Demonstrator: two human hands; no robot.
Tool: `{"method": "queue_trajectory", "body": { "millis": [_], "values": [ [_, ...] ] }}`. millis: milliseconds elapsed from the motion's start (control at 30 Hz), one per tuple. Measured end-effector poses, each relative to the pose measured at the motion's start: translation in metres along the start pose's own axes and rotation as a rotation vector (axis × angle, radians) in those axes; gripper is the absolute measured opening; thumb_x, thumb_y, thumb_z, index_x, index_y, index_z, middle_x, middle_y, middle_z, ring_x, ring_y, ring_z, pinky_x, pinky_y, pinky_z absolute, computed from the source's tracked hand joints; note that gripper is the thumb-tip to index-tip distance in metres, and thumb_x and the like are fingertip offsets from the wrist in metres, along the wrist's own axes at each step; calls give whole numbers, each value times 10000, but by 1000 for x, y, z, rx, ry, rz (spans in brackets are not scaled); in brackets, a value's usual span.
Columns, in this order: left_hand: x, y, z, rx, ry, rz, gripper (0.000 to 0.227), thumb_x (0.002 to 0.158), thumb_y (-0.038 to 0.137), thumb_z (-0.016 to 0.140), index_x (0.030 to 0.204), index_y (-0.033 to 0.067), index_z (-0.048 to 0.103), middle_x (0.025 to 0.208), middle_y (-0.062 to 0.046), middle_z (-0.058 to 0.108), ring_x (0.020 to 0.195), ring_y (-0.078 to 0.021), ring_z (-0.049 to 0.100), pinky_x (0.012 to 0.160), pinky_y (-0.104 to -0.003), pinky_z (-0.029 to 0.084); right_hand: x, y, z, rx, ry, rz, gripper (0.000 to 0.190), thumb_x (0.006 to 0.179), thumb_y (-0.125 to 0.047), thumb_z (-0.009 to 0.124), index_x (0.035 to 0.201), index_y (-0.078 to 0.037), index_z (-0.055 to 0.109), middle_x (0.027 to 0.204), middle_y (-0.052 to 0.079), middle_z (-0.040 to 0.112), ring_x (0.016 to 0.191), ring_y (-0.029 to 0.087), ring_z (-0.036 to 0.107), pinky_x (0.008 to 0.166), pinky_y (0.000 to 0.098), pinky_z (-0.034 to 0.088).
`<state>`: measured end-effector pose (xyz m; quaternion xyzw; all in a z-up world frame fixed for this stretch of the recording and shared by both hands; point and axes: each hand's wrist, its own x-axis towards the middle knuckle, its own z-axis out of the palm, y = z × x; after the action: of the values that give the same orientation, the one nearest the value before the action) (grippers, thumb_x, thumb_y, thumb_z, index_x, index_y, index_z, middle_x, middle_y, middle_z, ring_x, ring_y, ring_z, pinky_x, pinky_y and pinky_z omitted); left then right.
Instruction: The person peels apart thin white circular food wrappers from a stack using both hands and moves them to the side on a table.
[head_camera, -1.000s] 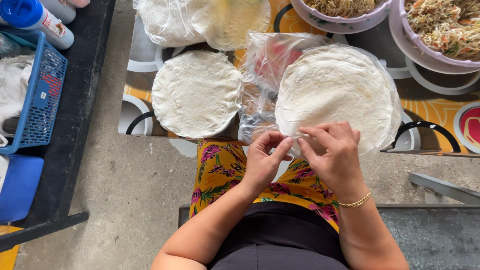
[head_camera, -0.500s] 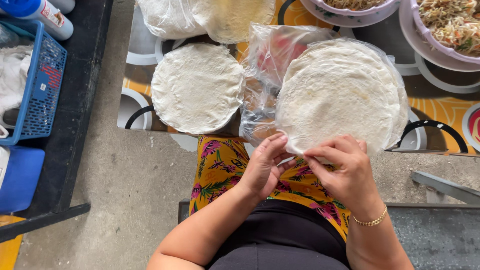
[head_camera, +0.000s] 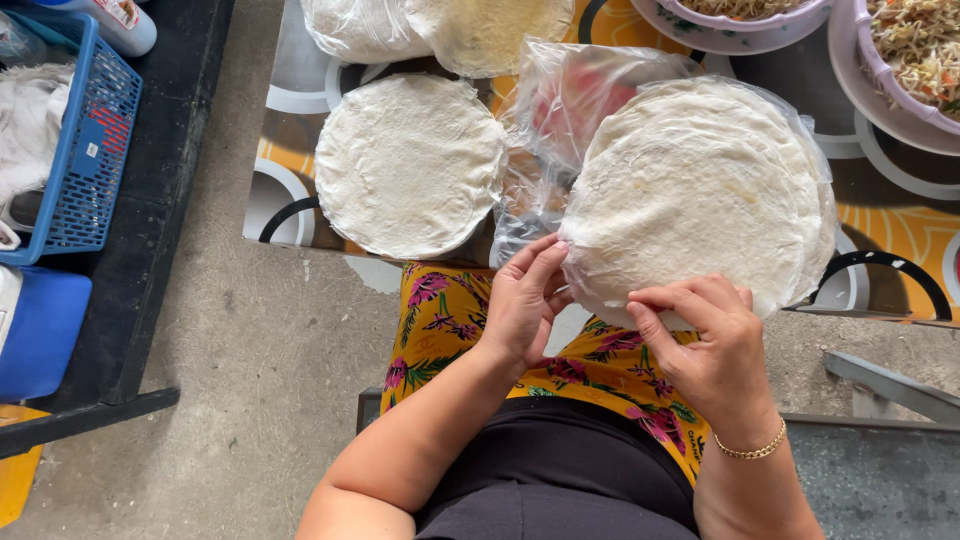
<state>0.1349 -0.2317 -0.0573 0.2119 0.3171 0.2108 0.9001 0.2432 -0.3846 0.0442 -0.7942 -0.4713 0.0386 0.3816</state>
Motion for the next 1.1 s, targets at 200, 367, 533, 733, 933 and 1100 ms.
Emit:
{"method": "queue_trajectory", "body": {
  "millis": [200, 367, 533, 733, 933, 1100],
  "values": [
    [8, -4, -4, 37, -2, 29, 208, 972, 121, 707, 1163, 39, 702, 1011, -48, 736, 868, -129, 689, 780, -313, 572, 2, -4, 5, -12, 61, 28, 106, 870, -115, 815, 970, -102, 782, 914, 23, 740, 887, 186, 670, 858, 333, 464],
    [-17, -6, 0, -44, -189, -74, 165, 1009, 115, 677, 1146, 23, 686, 1053, -63, 733, 941, -149, 703, 854, -320, 571, 5, -15, 10, 109, 122, 68, 134, 914, -75, 787, 1045, -64, 762, 1001, 74, 727, 908, 189, 680, 833, 303, 549],
    [-40, -7, 9, -82, -292, -144, 178, 1040, 135, 647, 1179, 29, 679, 1139, -61, 699, 1044, -151, 677, 958, -345, 568, 6, -25, 9, 143, 88, 98, 174, 879, -77, 803, 1046, -49, 763, 992, 80, 735, 874, 175, 688, 798, 293, 557],
    [-40, -10, 12, -76, -346, -143, 182, 1060, 153, 628, 1186, 28, 674, 1146, -65, 698, 1067, -163, 673, 974, -377, 570, 5, -22, 10, 139, 64, 109, 187, 847, -87, 824, 1019, -42, 765, 956, 77, 744, 851, 161, 680, 776, 291, 544],
    [-36, -11, 8, 55, -332, -96, 181, 1063, 185, 638, 1187, 56, 669, 1100, -32, 700, 998, -115, 653, 900, -306, 550, 5, -7, 15, 314, 20, 264, 98, 896, -93, 793, 978, -43, 776, 911, 54, 750, 791, 116, 664, 712, 259, 510],
    [-34, -14, 6, 137, -336, -15, 193, 1078, 178, 643, 1200, 30, 660, 1049, -25, 693, 928, -101, 628, 833, -274, 527, 7, -4, 17, 299, 19, 209, 97, 908, -92, 778, 967, -17, 761, 908, 66, 742, 802, 120, 658, 731, 250, 514]
  ]
}}
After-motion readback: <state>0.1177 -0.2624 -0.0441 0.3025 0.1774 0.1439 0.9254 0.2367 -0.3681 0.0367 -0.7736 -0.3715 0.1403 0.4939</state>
